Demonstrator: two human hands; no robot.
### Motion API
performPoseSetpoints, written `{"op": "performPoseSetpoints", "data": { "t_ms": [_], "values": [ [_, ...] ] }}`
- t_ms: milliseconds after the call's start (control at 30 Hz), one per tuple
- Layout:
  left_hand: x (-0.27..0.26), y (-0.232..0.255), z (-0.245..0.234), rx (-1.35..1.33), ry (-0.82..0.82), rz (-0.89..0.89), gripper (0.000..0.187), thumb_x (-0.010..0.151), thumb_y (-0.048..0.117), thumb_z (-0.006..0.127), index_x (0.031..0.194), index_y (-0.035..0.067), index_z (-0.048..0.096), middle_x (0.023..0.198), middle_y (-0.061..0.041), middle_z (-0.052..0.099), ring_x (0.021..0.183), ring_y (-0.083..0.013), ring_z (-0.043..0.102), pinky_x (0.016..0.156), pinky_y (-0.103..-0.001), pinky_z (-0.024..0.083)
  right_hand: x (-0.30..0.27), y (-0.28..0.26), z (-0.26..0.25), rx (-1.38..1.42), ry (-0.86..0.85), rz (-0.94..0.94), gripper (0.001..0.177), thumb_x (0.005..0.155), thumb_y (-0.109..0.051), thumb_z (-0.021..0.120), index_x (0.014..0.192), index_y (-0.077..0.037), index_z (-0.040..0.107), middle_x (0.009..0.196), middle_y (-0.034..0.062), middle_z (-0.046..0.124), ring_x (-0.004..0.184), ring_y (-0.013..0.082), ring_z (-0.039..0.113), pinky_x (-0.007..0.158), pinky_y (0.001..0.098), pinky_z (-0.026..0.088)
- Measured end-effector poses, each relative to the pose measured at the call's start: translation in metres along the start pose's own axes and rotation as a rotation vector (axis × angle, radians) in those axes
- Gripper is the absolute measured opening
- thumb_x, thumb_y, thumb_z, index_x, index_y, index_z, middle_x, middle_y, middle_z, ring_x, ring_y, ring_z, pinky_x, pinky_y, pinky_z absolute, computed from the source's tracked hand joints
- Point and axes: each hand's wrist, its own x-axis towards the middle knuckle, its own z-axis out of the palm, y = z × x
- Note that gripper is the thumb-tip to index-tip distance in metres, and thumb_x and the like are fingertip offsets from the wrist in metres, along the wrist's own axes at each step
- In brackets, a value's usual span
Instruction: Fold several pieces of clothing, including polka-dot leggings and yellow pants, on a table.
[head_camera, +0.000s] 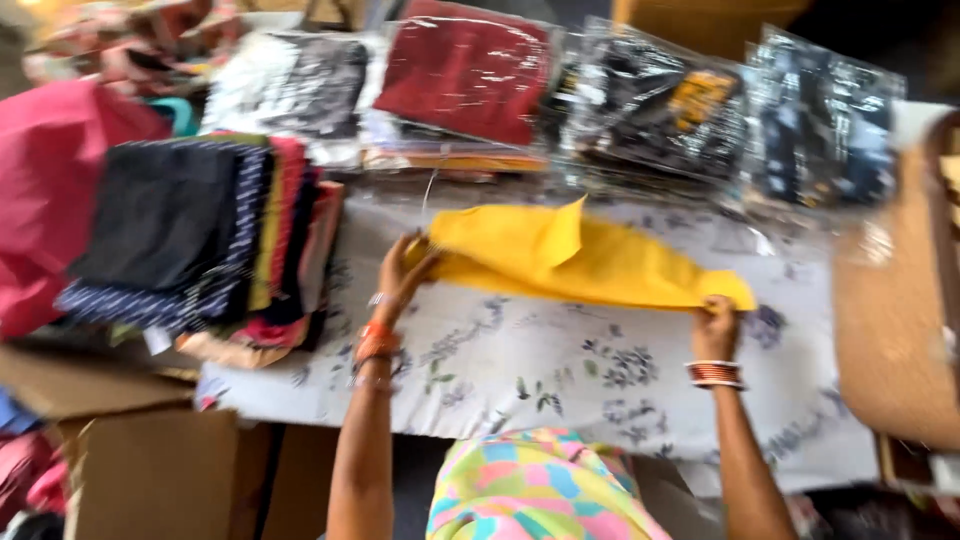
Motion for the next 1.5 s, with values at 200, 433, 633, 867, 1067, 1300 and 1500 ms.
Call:
{"op": "performPoseSetpoints", "data": {
  "t_ms": [200,433,633,867,1067,1300,1500],
  "values": [
    [-0.104,-0.088,-0.005,0.248,0.082,-0.303,0.032,0.091,0.010,0.074,0.122,0.008,0.065,0.091,-0.010,0.072,0.069,-0.0159,0.069,0.055,-0.030,0.060,-0.081,-0.007,-0.008,-0.049,-0.134,-0.046,0.016,0.095,-0.014,0.067,0.105,-0.004,0.060,0.107,0.0137,0.065,0.105,0.0350,0.061,0.094,0.0449,0.049],
    [-0.150,-0.094,0.008,0.285,0.094,-0.358,0.045,0.092,0.011,0.069,0.136,0.016,0.063,0.092,-0.011,0.075,0.069,-0.0165,0.070,0.056,-0.029,0.060,-0.112,-0.013,-0.033,-0.065,-0.181,0.201,0.020,0.092,-0.009,0.070,0.107,-0.004,0.060,0.109,0.0147,0.065,0.106,0.0358,0.061,0.093,0.0457,0.049],
    [-0.185,-0.098,0.030,0.984,0.203,-0.161,0.054,0.079,0.014,0.076,0.132,0.021,0.063,0.112,-0.019,0.066,0.099,-0.0365,0.063,0.080,-0.047,0.054,-0.080,-0.059,-0.062,-0.256,-0.279,0.246,0.020,0.081,-0.011,0.074,0.100,-0.009,0.066,0.110,0.0120,0.071,0.104,0.0363,0.065,0.086,0.0476,0.053],
    [-0.180,-0.089,0.069,1.073,0.239,0.115,0.036,0.080,0.002,0.064,0.115,0.012,0.065,0.115,-0.018,0.066,0.103,-0.0380,0.063,0.085,-0.049,0.053,0.013,-0.136,-0.013,-0.646,-0.715,0.063,0.017,0.077,-0.015,0.067,0.091,-0.008,0.073,0.083,0.0176,0.072,0.083,0.0363,0.070,0.076,0.0494,0.055],
    [-0.197,-0.049,0.144,0.577,-0.483,-0.076,0.029,0.092,0.012,0.063,0.121,0.010,0.061,0.110,-0.012,0.071,0.094,-0.0293,0.074,0.079,-0.038,0.058,0.048,-0.361,0.028,0.869,-0.831,-0.174,0.034,0.102,-0.017,0.063,0.133,-0.006,0.054,0.129,0.0145,0.063,0.118,0.0224,0.065,0.100,0.0373,0.055],
    [-0.186,-0.095,0.148,0.781,-0.314,0.225,0.049,0.088,0.013,0.072,0.134,0.007,0.058,0.126,-0.020,0.064,0.110,-0.0411,0.059,0.095,-0.046,0.049,0.011,-0.271,0.069,0.550,-0.657,-0.216,0.046,0.104,-0.015,0.059,0.148,-0.008,0.047,0.145,0.0166,0.059,0.134,0.0288,0.058,0.114,0.0411,0.048],
    [-0.185,-0.089,0.135,1.013,0.033,0.174,0.053,0.086,0.020,0.073,0.137,0.018,0.058,0.136,-0.019,0.054,0.122,-0.0391,0.053,0.102,-0.049,0.045,-0.073,-0.086,0.046,-0.268,-0.274,-0.098,0.067,0.083,-0.029,0.078,0.139,-0.002,0.052,0.140,0.0227,0.055,0.132,0.0400,0.050,0.111,0.0541,0.036]
  ]
}}
